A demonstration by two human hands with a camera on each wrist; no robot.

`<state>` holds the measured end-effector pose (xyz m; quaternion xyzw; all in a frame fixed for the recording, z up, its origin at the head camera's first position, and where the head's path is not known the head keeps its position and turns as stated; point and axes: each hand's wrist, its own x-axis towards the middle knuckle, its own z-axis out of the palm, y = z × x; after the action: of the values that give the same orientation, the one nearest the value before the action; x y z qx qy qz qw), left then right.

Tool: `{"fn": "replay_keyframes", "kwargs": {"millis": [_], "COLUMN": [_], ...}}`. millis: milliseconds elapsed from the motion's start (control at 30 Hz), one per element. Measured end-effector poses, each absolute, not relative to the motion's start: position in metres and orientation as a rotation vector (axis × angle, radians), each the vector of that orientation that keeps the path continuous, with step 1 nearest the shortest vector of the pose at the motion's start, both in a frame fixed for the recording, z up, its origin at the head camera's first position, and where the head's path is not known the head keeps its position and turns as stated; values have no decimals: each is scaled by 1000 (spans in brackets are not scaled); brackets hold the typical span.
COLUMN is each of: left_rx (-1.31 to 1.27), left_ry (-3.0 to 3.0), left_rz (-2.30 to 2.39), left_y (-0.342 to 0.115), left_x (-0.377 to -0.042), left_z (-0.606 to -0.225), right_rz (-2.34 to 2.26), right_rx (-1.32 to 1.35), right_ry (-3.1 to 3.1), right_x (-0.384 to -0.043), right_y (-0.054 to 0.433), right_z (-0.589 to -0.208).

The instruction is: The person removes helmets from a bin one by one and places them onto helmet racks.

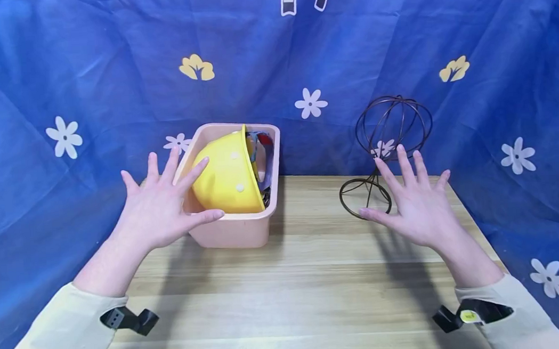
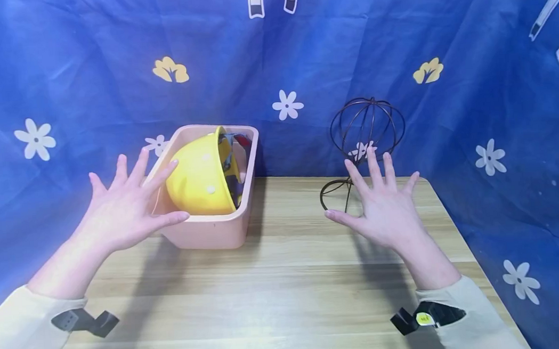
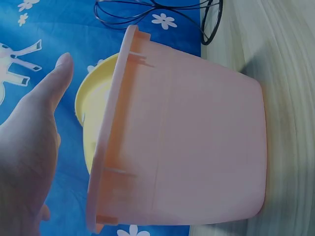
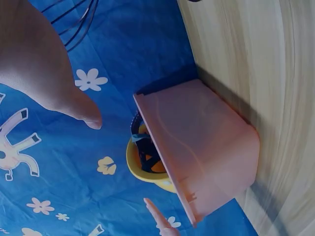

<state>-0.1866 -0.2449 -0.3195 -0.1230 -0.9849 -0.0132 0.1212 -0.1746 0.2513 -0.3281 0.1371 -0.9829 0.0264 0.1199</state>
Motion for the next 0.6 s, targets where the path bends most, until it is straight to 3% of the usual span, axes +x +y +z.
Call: {"fn": "replay_keyframes", "kwargs": {"millis": [600], "left_rx": [-257], "left_ry": [-2931], "left_rz": [-152], "left_y": [-261], "left_x": [-188], "left_z": [-317], "right_rz": [151], "right_rx": [545], "right_ry": [-2831], "right_x": [-186], "right_y": [211], "right_z": [-308]}}
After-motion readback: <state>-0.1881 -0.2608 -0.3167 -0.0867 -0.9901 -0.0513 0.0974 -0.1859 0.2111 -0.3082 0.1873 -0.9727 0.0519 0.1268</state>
